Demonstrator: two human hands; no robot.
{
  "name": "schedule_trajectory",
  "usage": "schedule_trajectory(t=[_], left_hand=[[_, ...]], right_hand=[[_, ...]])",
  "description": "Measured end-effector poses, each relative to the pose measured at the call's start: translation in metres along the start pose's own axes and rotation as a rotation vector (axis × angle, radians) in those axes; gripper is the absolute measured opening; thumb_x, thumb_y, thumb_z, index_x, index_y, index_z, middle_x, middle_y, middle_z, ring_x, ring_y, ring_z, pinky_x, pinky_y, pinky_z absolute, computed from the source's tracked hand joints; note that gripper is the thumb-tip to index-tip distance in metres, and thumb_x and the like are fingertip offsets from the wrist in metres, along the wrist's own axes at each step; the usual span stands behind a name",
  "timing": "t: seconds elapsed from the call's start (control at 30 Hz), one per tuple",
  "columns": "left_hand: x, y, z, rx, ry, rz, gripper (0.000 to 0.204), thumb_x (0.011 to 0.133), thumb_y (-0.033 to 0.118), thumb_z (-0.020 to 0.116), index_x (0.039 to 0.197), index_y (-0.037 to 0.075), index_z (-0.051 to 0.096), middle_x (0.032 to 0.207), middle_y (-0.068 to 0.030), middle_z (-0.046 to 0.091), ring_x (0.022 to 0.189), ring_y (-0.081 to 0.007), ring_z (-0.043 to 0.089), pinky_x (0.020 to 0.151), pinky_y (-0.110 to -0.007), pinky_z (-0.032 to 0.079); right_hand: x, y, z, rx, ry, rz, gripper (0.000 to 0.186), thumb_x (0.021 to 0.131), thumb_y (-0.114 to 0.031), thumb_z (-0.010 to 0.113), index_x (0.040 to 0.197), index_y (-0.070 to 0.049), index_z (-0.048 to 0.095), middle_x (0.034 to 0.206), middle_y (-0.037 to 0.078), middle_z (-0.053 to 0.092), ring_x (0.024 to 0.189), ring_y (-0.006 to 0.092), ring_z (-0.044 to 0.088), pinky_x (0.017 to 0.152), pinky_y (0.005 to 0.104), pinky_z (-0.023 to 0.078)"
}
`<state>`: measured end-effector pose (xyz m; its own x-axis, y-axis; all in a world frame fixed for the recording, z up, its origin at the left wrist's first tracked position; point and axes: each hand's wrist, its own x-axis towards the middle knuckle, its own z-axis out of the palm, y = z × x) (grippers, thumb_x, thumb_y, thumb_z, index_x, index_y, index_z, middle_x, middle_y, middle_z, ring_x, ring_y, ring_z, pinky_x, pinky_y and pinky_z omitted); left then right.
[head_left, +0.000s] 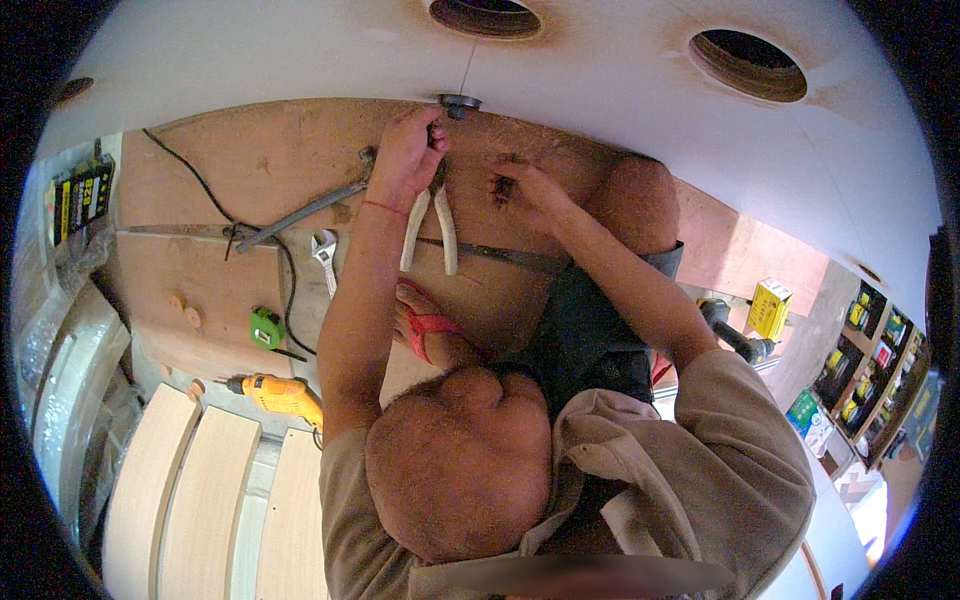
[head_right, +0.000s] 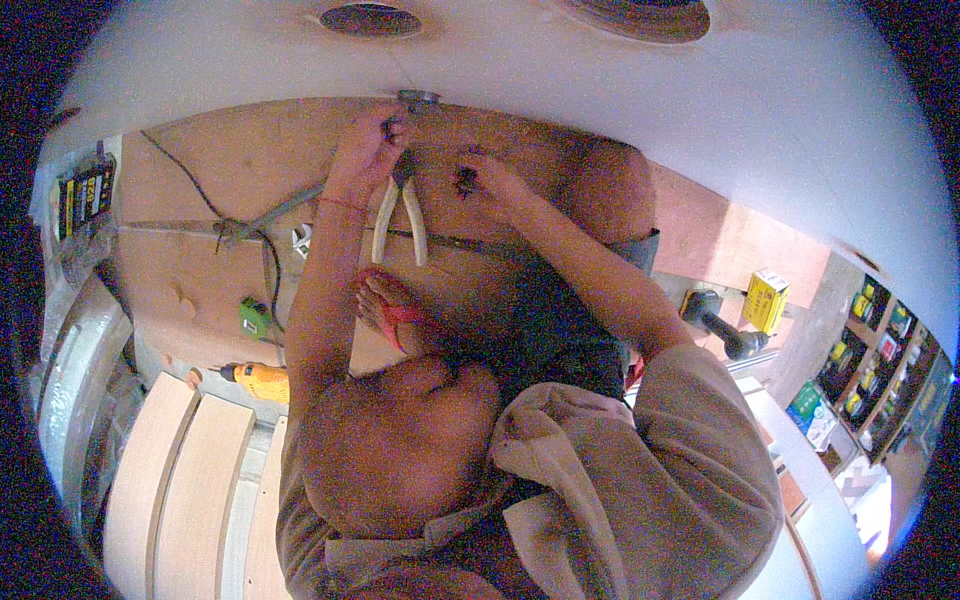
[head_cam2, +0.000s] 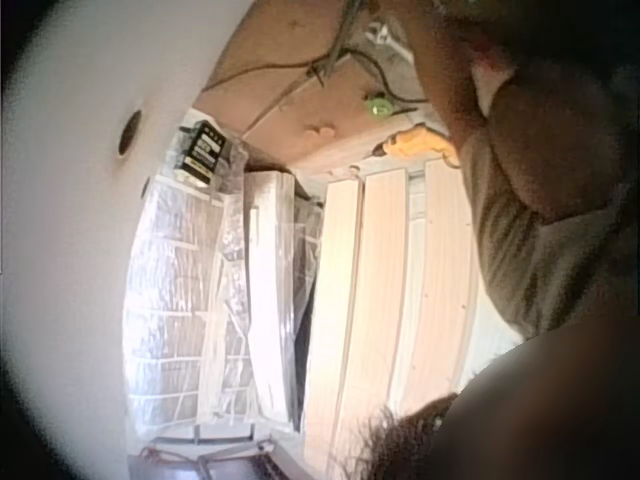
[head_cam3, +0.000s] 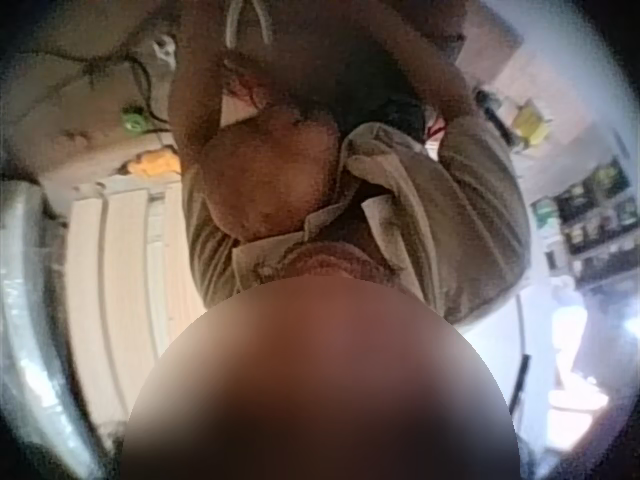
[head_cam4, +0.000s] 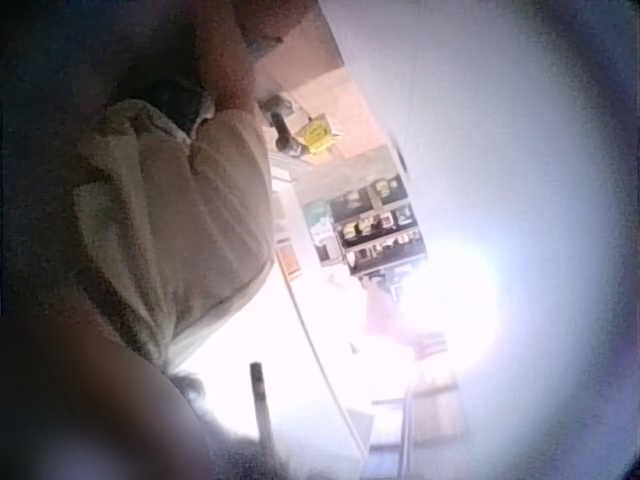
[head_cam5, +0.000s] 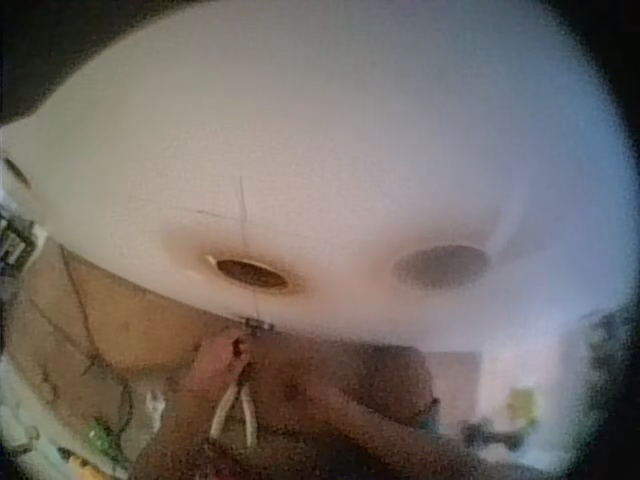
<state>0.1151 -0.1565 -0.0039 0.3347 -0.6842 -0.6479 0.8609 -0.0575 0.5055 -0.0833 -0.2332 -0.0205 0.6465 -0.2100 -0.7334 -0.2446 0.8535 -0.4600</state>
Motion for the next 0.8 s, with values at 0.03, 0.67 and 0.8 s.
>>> schedule_trajectory(t=[0.03,0.67,0.8], left_hand=[[0.001,-0.001,-0.001,-0.040,0.018,-0.005,0.003,0.091,0.006,0.060,0.092,0.005,0.058,0.076,-0.0024,0.052,0.064,-0.0132,0.047,0.053,-0.029,0.039],[-0.014,-0.057,0.017,0.243,-0.040,0.284,0.004,0.094,0.009,0.058,0.094,0.005,0.059,0.078,-0.0013,0.053,0.068,-0.0120,0.051,0.058,-0.029,0.044],[-0.008,-0.049,0.022,-0.107,0.091,-0.059,0.006,0.095,0.010,0.057,0.093,0.005,0.059,0.077,-0.0012,0.052,0.067,-0.0125,0.050,0.057,-0.028,0.044]], right_hand=[[0.001,0.001,-0.001,0.014,0.014,0.004,0.005,0.097,-0.012,0.059,0.100,-0.008,0.059,0.084,0.005,0.060,0.074,0.0177,0.060,0.064,0.0335,0.054],[0.003,0.000,-0.001,-0.104,0.096,0.018,0.010,0.099,-0.017,0.057,0.104,-0.009,0.061,0.083,0.003,0.061,0.071,0.0164,0.059,0.062,0.0330,0.051],[0.007,0.002,-0.004,-0.035,0.118,0.023,0.012,0.099,-0.016,0.056,0.107,-0.009,0.061,0.083,0.002,0.060,0.073,0.0161,0.059,0.061,0.0326,0.051]])
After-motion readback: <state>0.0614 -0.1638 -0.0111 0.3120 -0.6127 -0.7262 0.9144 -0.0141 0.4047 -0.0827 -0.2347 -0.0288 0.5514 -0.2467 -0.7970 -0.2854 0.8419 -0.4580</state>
